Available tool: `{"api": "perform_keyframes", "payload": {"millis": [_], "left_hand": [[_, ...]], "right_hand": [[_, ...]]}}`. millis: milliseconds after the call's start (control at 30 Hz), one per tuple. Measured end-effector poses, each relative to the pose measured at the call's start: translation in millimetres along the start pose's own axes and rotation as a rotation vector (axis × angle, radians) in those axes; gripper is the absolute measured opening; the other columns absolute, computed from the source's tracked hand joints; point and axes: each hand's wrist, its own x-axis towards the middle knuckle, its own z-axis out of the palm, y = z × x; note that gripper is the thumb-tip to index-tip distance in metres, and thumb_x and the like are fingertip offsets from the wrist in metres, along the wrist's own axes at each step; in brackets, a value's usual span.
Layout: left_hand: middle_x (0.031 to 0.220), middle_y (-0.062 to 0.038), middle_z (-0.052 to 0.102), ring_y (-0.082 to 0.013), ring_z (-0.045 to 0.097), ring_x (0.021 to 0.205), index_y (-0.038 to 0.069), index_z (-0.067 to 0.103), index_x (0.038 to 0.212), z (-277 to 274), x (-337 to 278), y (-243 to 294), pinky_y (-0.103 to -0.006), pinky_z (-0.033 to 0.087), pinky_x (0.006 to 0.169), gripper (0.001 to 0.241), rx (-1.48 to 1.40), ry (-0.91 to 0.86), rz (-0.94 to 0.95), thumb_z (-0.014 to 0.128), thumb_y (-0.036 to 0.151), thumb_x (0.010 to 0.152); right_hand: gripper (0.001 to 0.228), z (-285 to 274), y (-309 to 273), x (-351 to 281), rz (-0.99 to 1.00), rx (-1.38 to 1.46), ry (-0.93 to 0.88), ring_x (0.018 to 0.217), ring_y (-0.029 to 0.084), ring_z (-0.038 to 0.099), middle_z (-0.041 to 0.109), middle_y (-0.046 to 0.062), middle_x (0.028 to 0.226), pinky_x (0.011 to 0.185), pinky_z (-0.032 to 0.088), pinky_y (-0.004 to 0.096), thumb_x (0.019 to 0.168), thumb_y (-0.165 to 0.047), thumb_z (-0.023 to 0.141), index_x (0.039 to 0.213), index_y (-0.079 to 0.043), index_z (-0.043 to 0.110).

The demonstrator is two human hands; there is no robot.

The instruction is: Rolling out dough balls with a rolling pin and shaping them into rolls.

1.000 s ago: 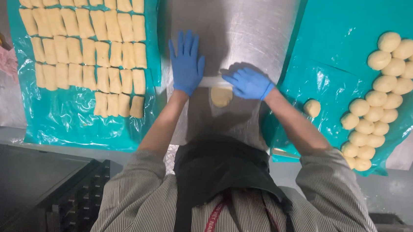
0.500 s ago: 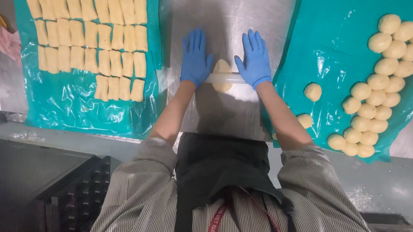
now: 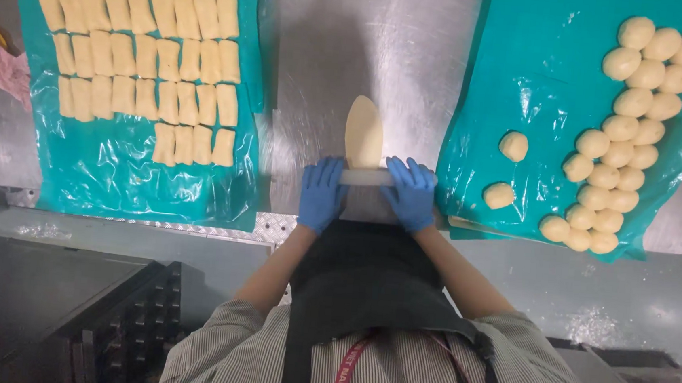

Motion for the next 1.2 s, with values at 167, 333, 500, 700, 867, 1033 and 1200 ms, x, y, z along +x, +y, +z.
{"api": "perform_keyframes", "payload": {"millis": [167, 333, 500, 700, 867, 1033, 1200], "left_hand": [[0.152, -0.009, 0.053, -0.0316, 0.047, 0.14, 0.013, 0.05, 0.151, 38, -29, -40, -0.0523, 0.034, 0.121, 0.058, -0.022, 0.04, 0.156, 0.069, 0.028, 0.098], [0.163, -0.007, 0.045, -0.0325, 0.04, 0.15, 0.017, 0.046, 0.157, 11, 27, -25, -0.0573, 0.024, 0.126, 0.061, 0.105, 0.017, 0.109, 0.064, 0.03, 0.1], [0.169, -0.014, 0.024, -0.039, 0.019, 0.155, 0.005, 0.031, 0.16, -36, 160, -34, -0.068, 0.003, 0.123, 0.075, 0.17, -0.093, -0.091, 0.054, 0.039, 0.098], [0.17, -0.023, 0.021, -0.0392, 0.015, 0.158, -0.004, 0.03, 0.159, -69, 276, -57, -0.0623, 0.002, 0.127, 0.074, 0.155, 0.027, -0.088, 0.057, 0.033, 0.101], [0.169, -0.023, 0.02, -0.0402, 0.013, 0.159, -0.006, 0.029, 0.159, -73, 222, -39, -0.063, 0.001, 0.127, 0.079, 0.06, 0.003, -0.033, 0.061, 0.033, 0.098], [0.165, -0.025, 0.021, -0.0482, 0.011, 0.153, -0.007, 0.029, 0.156, -47, 145, -23, -0.0645, 0.002, 0.124, 0.082, 0.029, -0.091, -0.084, 0.063, 0.035, 0.094], [0.169, -0.025, 0.025, -0.0429, 0.017, 0.158, -0.007, 0.031, 0.158, -40, 156, -32, -0.0629, 0.005, 0.129, 0.079, 0.127, 0.023, 0.02, 0.061, 0.035, 0.098]], "right_hand": [[0.057, 7, 24, -22, -0.027, 0.07, -0.183, 0.125, 0.028, 0.057, 0.06, 0.003, 0.138, 0.106, 0.037, 0.051, 0.094, -0.039, 0.073, 0.146, -0.02, 0.058], [0.068, -21, 14, 61, -0.062, 0.021, -0.114, 0.143, 0.033, 0.051, 0.06, 0.006, 0.147, 0.122, 0.03, 0.053, 0.087, -0.03, 0.071, 0.152, -0.017, 0.055], [0.06, 27, 64, 156, -0.037, -0.112, -0.093, 0.15, 0.04, 0.04, 0.047, 0.013, 0.163, 0.121, 0.03, 0.055, 0.101, -0.043, 0.063, 0.151, -0.01, 0.055], [0.042, -1, 101, 266, -0.48, 0.036, -0.694, 0.112, 0.034, 0.064, 0.064, 0.013, 0.124, 0.097, 0.052, 0.046, 0.095, -0.035, 0.067, 0.131, -0.014, 0.065], [0.044, -21, 73, 208, -0.5, 0.196, -0.266, 0.099, 0.032, 0.066, 0.065, 0.013, 0.115, 0.087, 0.055, 0.044, 0.083, -0.031, 0.076, 0.12, -0.01, 0.066], [0.032, -11, 45, 134, -0.013, 0.367, -0.082, 0.101, 0.029, 0.066, 0.067, 0.004, 0.109, 0.092, 0.056, 0.04, 0.088, -0.026, 0.076, 0.119, -0.019, 0.07], [0.036, 21, 70, 133, 0.127, 0.143, -0.153, 0.12, 0.031, 0.063, 0.066, 0.009, 0.122, 0.109, 0.05, 0.044, 0.102, -0.018, 0.063, 0.138, -0.023, 0.07]]}}
